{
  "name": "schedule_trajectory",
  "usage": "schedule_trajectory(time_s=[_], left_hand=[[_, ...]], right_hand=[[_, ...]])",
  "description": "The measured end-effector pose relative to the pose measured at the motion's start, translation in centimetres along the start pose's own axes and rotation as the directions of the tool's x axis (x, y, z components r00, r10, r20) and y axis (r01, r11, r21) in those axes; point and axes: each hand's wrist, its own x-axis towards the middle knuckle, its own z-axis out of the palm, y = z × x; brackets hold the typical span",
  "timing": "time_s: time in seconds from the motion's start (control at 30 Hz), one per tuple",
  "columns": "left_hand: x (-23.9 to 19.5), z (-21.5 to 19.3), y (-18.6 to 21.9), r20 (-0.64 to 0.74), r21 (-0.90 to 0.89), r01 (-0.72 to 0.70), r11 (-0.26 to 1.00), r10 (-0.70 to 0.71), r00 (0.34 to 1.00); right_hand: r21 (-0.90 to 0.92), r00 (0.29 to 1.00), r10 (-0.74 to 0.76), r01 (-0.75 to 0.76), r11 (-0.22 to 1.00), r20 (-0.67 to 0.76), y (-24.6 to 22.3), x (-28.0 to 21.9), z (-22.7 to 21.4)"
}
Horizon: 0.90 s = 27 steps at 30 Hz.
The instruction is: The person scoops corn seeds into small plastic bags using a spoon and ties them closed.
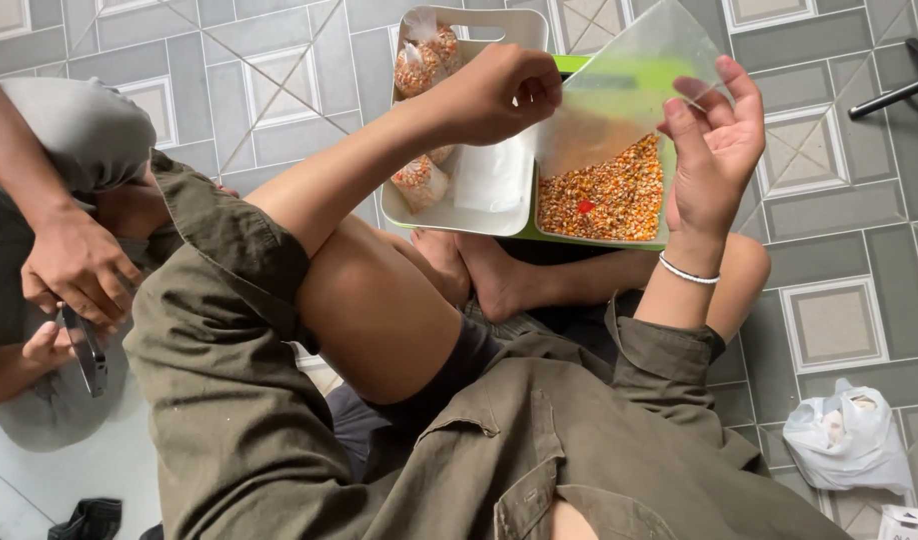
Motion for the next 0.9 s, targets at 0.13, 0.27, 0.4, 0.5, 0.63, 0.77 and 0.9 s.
schedule_trajectory(time_s=[0.13, 0.27, 0.4, 0.5, 0.63, 0.77, 0.9], left_hand=[[1.1, 0.3, 0.2, -0.012, 0.034, -0.025, 0.999, 0.025, 1.000], [2.2, 1.9, -0.5, -0.007, 0.087, -0.095, 0.992, 0.096, 0.995], [3.4, 5.0, -2.0, 0.086, -0.224, 0.144, 0.964, -0.127, 0.988], [4.5, 5.8, -2.1, 0.065, -0.380, 0.143, 0.914, -0.128, 0.990], [6.0, 5.0, -0.2, 0.010, -0.479, 0.063, 0.876, -0.066, 0.998], [6.6, 4.8, -0.1, -0.039, -0.222, -0.008, 0.975, -0.001, 0.999], [6.6, 4.6, 0.9, -0.089, -0.068, -0.055, 0.996, 0.049, 0.995]], right_hand=[[-0.019, 0.998, -0.017, 0.016, 1.000, -0.058, -0.4, -0.4, -0.8], [-0.135, 0.976, -0.219, 0.214, 0.967, -0.021, -1.4, -0.9, -0.5], [-0.160, 0.975, -0.205, 0.217, 0.963, 0.088, -2.2, -1.4, 0.0], [-0.236, 0.958, -0.249, 0.277, 0.931, 0.143, -3.2, -1.5, 0.9], [-0.178, 0.937, -0.264, 0.307, 0.935, 0.228, -2.5, -1.4, 0.3], [-0.240, 0.949, -0.222, 0.275, 0.931, 0.226, -2.1, -1.2, 0.4], [-0.334, 0.937, -0.319, 0.348, 0.876, 0.141, -2.7, -1.2, 1.0]])
